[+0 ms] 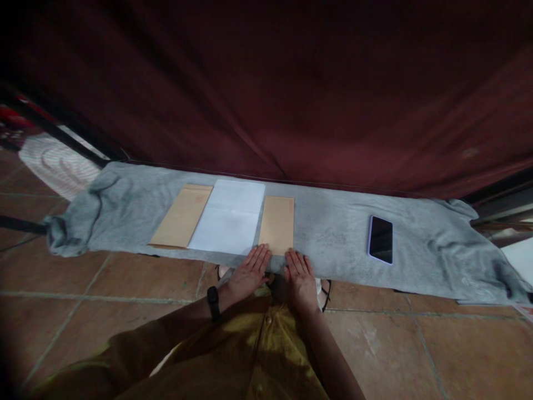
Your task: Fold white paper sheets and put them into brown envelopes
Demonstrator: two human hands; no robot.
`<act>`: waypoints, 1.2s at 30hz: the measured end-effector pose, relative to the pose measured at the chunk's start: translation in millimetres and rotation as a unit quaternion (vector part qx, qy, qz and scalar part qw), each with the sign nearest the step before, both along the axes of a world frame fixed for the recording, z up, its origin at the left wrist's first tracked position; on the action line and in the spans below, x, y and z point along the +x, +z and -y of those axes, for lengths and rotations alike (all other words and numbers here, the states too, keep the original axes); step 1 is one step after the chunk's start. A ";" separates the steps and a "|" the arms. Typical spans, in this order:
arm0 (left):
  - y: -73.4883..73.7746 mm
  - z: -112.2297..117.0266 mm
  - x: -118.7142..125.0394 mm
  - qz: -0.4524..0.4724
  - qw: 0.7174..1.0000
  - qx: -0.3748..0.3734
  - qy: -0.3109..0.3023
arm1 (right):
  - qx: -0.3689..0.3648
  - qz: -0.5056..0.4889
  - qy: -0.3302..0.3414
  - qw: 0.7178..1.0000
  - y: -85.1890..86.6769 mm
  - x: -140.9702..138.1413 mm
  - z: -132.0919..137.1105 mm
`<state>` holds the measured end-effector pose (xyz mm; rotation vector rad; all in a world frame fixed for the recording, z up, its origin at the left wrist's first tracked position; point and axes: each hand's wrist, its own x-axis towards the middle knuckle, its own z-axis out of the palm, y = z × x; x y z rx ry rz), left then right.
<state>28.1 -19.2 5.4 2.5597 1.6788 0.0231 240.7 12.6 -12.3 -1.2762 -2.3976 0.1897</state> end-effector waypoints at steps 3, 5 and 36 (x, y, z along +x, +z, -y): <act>1.5 1.7 -1.7 -0.015 1.000 0.003 0.002 | 0.005 -0.004 -0.007 1.000 0.2 1.0 0.2; 2.3 3.4 -2.9 -0.027 1.000 0.010 0.003 | 0.007 -0.005 -0.008 1.000 1.0 1.6 0.6; -16.4 4.5 -13.3 -0.004 0.988 0.156 0.009 | -0.428 -0.624 -0.226 0.613 6.6 -62.4 -32.3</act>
